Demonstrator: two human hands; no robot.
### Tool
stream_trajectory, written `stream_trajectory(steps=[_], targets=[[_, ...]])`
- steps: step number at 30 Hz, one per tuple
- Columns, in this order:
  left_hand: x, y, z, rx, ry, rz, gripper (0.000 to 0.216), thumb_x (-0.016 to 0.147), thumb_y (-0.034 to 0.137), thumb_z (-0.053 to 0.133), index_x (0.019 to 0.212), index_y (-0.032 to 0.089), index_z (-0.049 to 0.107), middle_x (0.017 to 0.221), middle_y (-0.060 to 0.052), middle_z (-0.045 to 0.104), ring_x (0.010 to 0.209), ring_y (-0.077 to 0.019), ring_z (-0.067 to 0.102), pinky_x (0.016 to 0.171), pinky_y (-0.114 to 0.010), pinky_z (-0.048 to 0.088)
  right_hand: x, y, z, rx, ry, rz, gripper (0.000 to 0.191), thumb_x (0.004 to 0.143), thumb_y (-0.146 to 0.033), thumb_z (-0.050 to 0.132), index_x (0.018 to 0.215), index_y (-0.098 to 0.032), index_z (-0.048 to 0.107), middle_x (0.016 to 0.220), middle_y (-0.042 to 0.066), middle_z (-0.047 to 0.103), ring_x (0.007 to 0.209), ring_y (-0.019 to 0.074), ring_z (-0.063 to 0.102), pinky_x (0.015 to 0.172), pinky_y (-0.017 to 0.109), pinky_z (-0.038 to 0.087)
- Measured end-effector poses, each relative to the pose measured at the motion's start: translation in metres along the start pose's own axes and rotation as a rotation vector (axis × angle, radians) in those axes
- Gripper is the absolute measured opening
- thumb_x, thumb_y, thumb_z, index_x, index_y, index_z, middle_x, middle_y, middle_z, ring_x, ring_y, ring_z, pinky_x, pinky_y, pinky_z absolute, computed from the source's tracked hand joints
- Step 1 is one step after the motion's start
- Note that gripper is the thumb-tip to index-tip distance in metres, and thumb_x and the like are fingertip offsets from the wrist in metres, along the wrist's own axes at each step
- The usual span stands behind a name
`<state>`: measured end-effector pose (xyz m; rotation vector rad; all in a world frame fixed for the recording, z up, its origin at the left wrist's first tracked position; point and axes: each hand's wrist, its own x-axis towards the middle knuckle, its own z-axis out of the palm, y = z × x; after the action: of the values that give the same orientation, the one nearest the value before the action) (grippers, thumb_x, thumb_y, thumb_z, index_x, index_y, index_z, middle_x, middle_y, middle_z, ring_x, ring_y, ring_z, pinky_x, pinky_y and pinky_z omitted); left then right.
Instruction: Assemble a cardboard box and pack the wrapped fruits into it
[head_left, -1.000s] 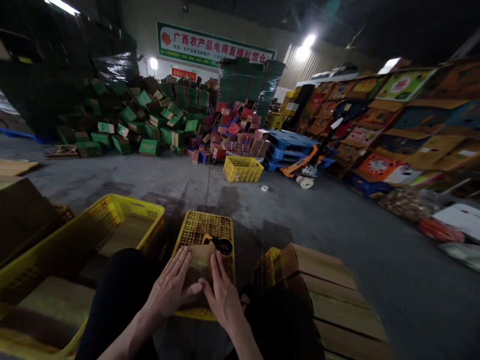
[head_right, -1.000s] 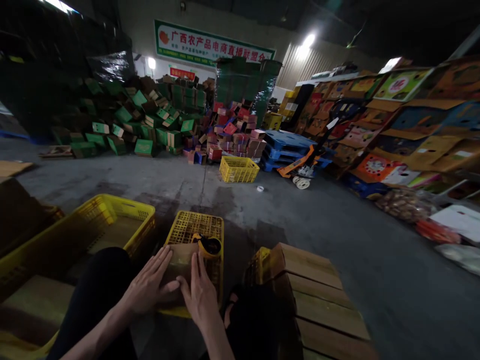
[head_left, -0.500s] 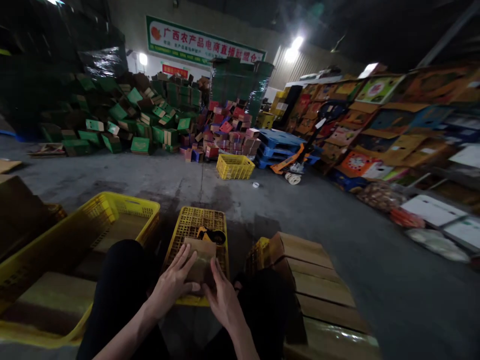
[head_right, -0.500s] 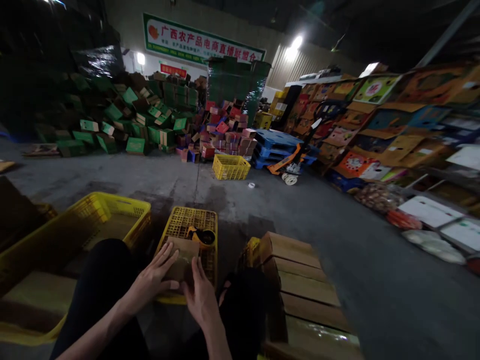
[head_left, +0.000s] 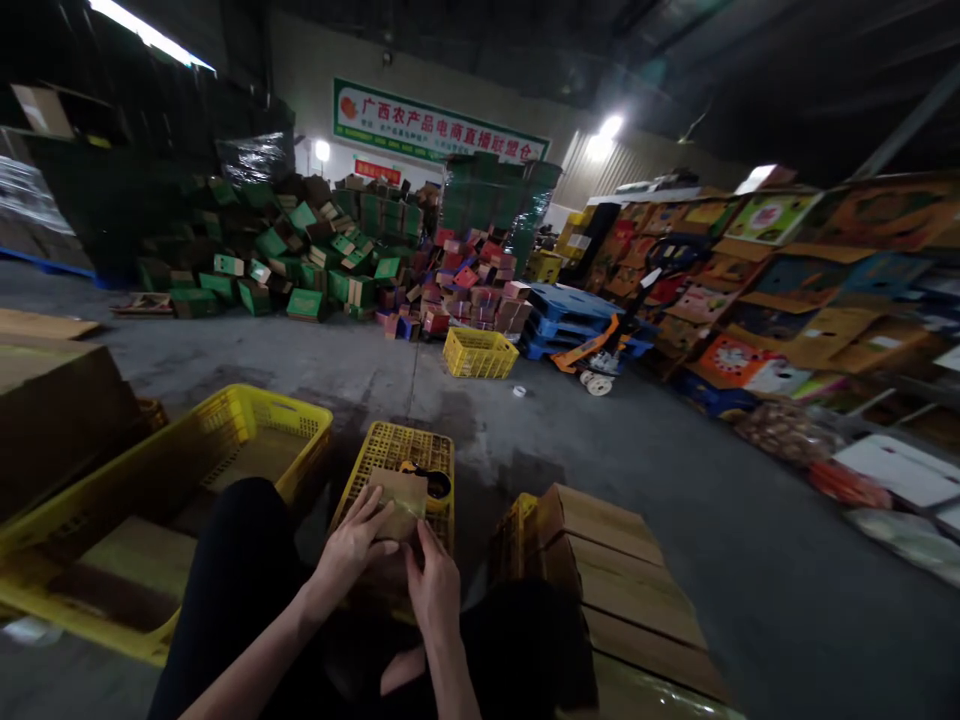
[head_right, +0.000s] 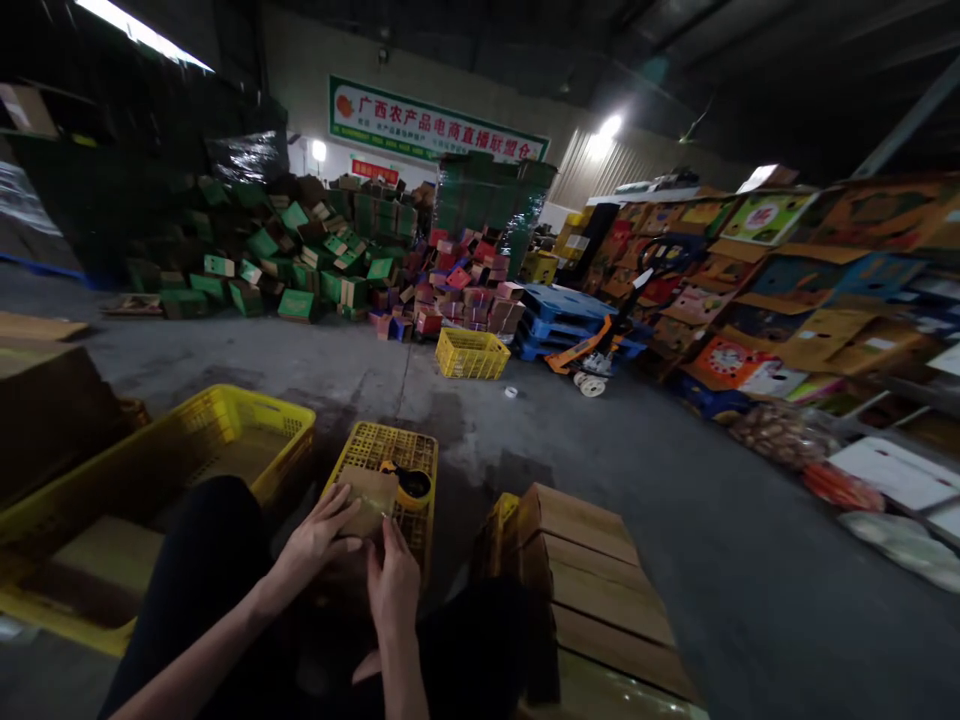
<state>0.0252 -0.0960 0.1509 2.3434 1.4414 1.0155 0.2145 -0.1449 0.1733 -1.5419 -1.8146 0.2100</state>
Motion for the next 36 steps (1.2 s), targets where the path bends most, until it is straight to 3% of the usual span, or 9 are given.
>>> stream_trajectory(steps=[3,6,9,11,16,21,25,30,36], targets=[[-0.001,-0.003,0.001,-0.048,-0.013,-0.005,0.056,0.089,0.043,0.068,0.142,0.028,0.057,0.157,-0.008,0.043,0.149,-0.0313,0.03,0.113,-0.05,0.044,-0.003,0.004,0.004,0.022,0.035,-0.001,0.043,0.098,-0.027,0.051,0.14,-0.017,0.057,0.133,0.014,0.066,0.122,0.0253,0.066,0.102,0.039,0.056],[-0.004,-0.006,0.007,-0.093,0.004,0.006,0.057,0.091,0.042,0.066,0.145,0.026,0.054,0.158,-0.009,0.042,0.149,-0.0309,0.03,0.113,-0.05,0.044,-0.001,0.008,0.006,0.019,0.063,-0.018,0.053,0.099,-0.033,0.054,0.149,-0.019,0.045,0.145,0.015,0.056,0.132,0.0265,0.057,0.105,0.04,0.053],[-0.006,-0.007,0.011,-0.121,0.063,0.016,0.061,0.092,0.046,0.064,0.147,0.024,0.051,0.156,-0.012,0.045,0.148,-0.0325,0.032,0.112,-0.051,0.045,0.006,0.011,0.004,0.0,-0.012,-0.057,0.066,0.099,-0.036,0.055,0.158,-0.022,0.029,0.159,0.015,0.039,0.145,0.028,0.042,0.111,0.043,0.048],[-0.006,-0.008,0.008,-0.138,0.047,0.026,0.065,0.093,0.048,0.063,0.151,0.024,0.046,0.156,-0.013,0.044,0.148,-0.0333,0.032,0.112,-0.053,0.045,0.012,0.014,0.003,-0.018,-0.081,-0.076,0.067,0.099,-0.035,0.055,0.159,-0.025,0.027,0.162,0.013,0.034,0.147,0.0282,0.037,0.112,0.045,0.046],[-0.006,-0.011,-0.013,-0.17,-0.103,0.029,0.065,0.096,0.046,0.059,0.155,0.03,0.038,0.159,-0.008,0.041,0.15,-0.0315,0.028,0.114,-0.053,0.043,0.019,0.022,-0.001,-0.081,-0.142,-0.129,0.059,0.096,-0.032,0.06,0.152,-0.03,0.042,0.157,0.007,0.044,0.148,0.0299,0.036,0.112,0.049,0.047],[-0.002,-0.006,-0.024,-0.107,-0.144,0.094,0.062,0.097,0.045,0.058,0.154,0.031,0.039,0.154,-0.007,0.048,0.146,-0.0299,0.037,0.115,-0.052,0.042,0.022,0.02,-0.009,-0.05,-0.206,-0.151,0.06,0.098,-0.028,0.057,0.154,-0.026,0.038,0.154,0.007,0.047,0.151,0.0306,0.029,0.112,0.054,0.047],[0.014,0.012,-0.03,-0.049,-0.247,0.139,0.071,0.098,0.052,0.052,0.16,0.027,0.025,0.157,-0.008,0.043,0.146,-0.0286,0.039,0.119,-0.053,0.034,0.032,0.009,-0.009,-0.063,-0.307,-0.164,0.057,0.099,-0.026,0.051,0.155,-0.025,0.037,0.158,0.006,0.042,0.154,0.0305,0.02,0.117,0.057,0.038],[0.03,0.026,-0.031,-0.028,-0.266,0.147,0.086,0.095,0.062,0.048,0.162,0.021,0.014,0.16,-0.012,0.037,0.148,-0.0289,0.035,0.121,-0.05,0.031,0.038,0.0,0.005,-0.093,-0.397,-0.208,0.066,0.097,-0.022,0.049,0.158,-0.021,0.026,0.159,0.009,0.04,0.15,0.0294,0.03,0.121,0.06,0.029],[0.025,0.012,-0.028,0.034,-0.247,0.069,0.074,0.098,0.057,0.048,0.16,0.028,0.022,0.159,-0.009,0.04,0.147,-0.027,0.037,0.12,-0.048,0.034,0.032,0.008,0.002,-0.149,-0.319,-0.097,0.055,0.103,-0.024,0.04,0.158,-0.025,0.03,0.159,0.006,0.04,0.149,0.0259,0.035,0.121,0.056,0.03]])
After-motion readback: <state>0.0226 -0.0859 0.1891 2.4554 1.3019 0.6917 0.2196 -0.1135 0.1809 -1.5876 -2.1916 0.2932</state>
